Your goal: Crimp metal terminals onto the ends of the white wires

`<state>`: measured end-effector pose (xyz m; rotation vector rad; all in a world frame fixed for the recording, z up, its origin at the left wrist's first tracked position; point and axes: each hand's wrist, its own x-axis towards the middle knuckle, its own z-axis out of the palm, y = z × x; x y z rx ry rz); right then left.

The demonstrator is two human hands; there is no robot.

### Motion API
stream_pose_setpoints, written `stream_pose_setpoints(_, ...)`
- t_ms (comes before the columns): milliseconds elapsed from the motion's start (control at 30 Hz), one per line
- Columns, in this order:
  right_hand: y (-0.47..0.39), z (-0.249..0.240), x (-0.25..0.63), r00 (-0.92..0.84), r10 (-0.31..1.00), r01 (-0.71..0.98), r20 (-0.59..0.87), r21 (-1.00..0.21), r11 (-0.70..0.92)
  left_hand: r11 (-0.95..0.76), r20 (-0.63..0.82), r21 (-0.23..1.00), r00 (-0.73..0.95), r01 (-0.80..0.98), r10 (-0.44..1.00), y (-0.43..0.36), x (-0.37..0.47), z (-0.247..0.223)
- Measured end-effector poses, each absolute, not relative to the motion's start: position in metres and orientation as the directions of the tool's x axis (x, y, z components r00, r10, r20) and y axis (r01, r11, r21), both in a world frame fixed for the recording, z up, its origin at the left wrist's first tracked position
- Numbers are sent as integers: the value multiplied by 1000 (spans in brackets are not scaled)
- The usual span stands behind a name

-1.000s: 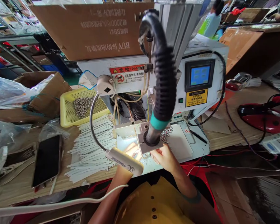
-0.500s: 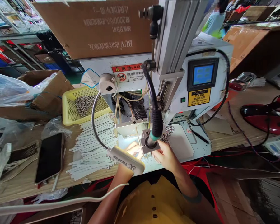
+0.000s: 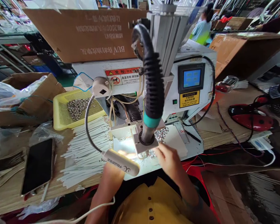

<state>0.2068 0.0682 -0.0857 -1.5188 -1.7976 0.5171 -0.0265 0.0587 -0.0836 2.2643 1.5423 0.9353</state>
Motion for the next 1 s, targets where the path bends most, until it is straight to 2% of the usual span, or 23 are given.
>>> stream_pose_setpoints(100,85,-96,241,128,936,751,328,-648,125,-283,438,429,76,858,896,48,-68,-79)
stream_pose_setpoints(133,92,-102,250,147,916,801,372,-588,111,-232,455,400,28,887,890,45,-81,-79)
stream_pose_setpoints(233,110,-121,262,123,870,877,478,-463,130,-176,429,395,-12,902,903,40,-106,-83)
stream_pose_setpoints(300,114,-129,261,90,858,887,506,-432,162,-193,392,410,19,892,920,37,-114,-88)
stream_pose_setpoints(467,109,-130,258,66,845,838,531,-489,242,-182,292,400,64,898,954,37,-112,-94)
stream_pose_setpoints(567,106,-127,259,106,862,824,496,-529,203,-145,371,356,3,923,929,48,-104,-94)
stream_pose_setpoints(667,103,-127,259,164,870,806,466,-572,154,-104,429,253,-15,962,903,66,-97,-97)
stream_pose_setpoints(867,100,-130,261,202,886,757,418,-641,129,-72,398,184,-7,980,917,90,-102,-98)
stream_pose_setpoints(1000,101,-132,263,190,863,764,468,-623,169,-124,408,145,55,982,911,84,-122,-93)
